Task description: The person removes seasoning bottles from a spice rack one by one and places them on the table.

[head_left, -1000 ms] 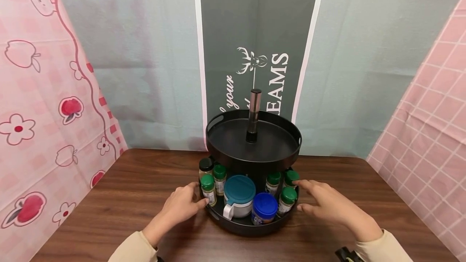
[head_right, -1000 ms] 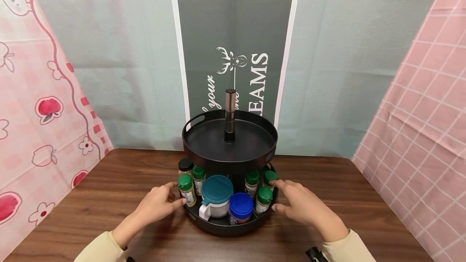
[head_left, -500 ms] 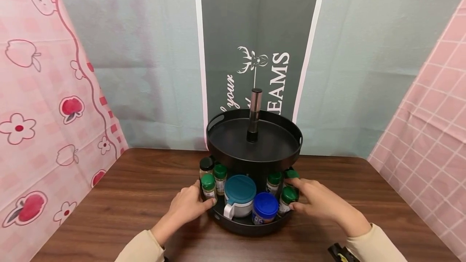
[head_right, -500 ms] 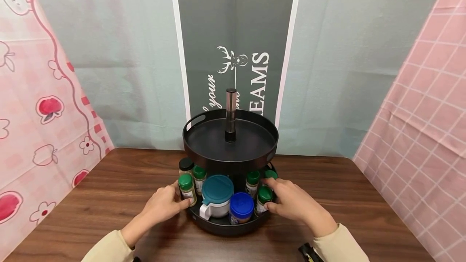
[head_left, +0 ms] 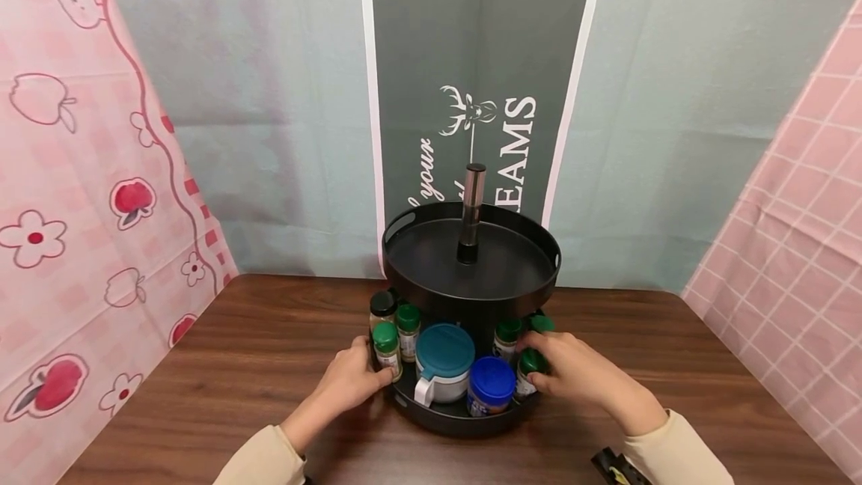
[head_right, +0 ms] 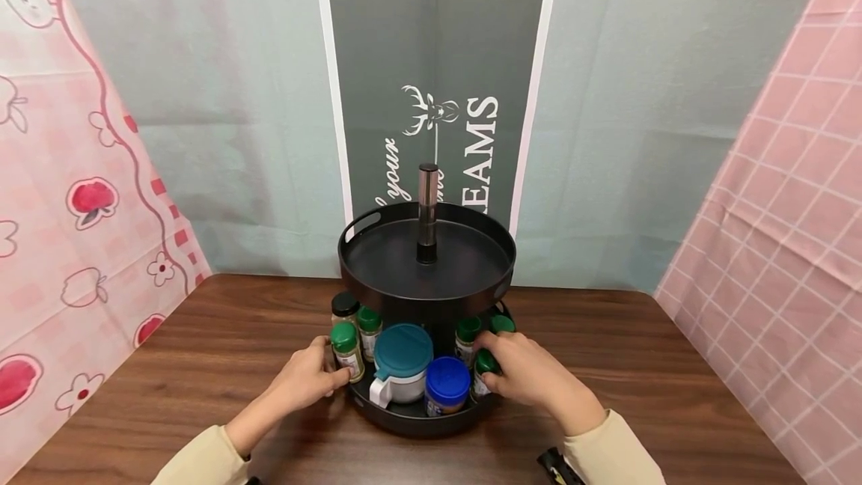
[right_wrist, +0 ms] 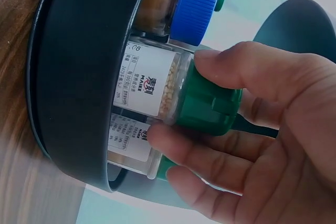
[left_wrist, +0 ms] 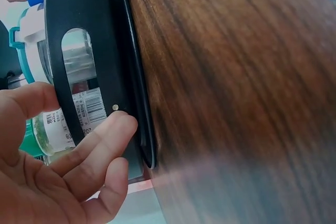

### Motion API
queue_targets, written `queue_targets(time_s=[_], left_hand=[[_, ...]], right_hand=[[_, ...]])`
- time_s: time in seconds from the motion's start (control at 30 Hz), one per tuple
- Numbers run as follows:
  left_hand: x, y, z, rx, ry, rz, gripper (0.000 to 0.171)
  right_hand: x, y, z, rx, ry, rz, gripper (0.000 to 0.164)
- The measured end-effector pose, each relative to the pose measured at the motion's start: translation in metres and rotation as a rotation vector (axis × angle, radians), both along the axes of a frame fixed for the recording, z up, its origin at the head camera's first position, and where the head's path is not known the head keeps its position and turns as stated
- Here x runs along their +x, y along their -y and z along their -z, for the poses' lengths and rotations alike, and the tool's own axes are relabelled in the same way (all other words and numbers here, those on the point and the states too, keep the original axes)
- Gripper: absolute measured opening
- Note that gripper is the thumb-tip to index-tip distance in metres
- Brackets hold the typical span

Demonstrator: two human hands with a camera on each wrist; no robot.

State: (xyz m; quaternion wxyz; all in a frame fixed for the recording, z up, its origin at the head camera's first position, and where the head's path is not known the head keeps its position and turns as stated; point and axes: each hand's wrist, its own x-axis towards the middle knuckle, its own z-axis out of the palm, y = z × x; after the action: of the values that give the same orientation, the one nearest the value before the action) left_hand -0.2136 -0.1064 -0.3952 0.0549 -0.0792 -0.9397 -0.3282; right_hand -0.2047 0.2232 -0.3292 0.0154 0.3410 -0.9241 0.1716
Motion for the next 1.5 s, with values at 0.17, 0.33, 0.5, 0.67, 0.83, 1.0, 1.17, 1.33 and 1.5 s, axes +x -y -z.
queue_targets(time_s=[0.17,0.33,0.5,0.67,0.83,1.0,1.17,1.33,1.5], left_hand=[[0.000,0.000,-0.001,0.006,0.018,-0.006,0.059],[0.000,0.000,-0.002,-0.002,0.027,-0.001,0.059],[-0.001,-0.001,-0.003,-0.006,0.035,0.005,0.057],[-0.001,-0.001,-0.003,-0.005,0.036,0.004,0.054],[-0.001,-0.002,-0.004,-0.004,0.043,0.004,0.054],[-0.001,-0.002,-0.003,-0.003,0.048,0.000,0.054],[-0.001,-0.002,-0.002,-0.005,0.049,-0.005,0.056],[0.000,-0.003,-0.001,0.009,0.048,0.001,0.056],[0.001,-0.003,-0.002,0.025,0.066,-0.005,0.054]], right_hand=[[0.000,0.001,-0.001,-0.001,0.002,0.004,0.029],[0.000,0.002,-0.001,0.003,0.004,0.010,0.030],[0.000,0.001,-0.003,-0.003,0.038,0.010,0.030],[-0.001,-0.001,-0.011,-0.006,0.032,0.007,0.029],[0.000,-0.002,-0.022,-0.020,-0.044,-0.004,0.030],[0.002,-0.003,-0.029,-0.013,-0.080,-0.003,0.032],[0.003,-0.003,-0.032,0.011,-0.091,0.007,0.033],[0.003,-0.005,-0.035,0.003,-0.106,0.007,0.033],[0.004,-0.007,-0.036,0.000,-0.130,0.009,0.032]])
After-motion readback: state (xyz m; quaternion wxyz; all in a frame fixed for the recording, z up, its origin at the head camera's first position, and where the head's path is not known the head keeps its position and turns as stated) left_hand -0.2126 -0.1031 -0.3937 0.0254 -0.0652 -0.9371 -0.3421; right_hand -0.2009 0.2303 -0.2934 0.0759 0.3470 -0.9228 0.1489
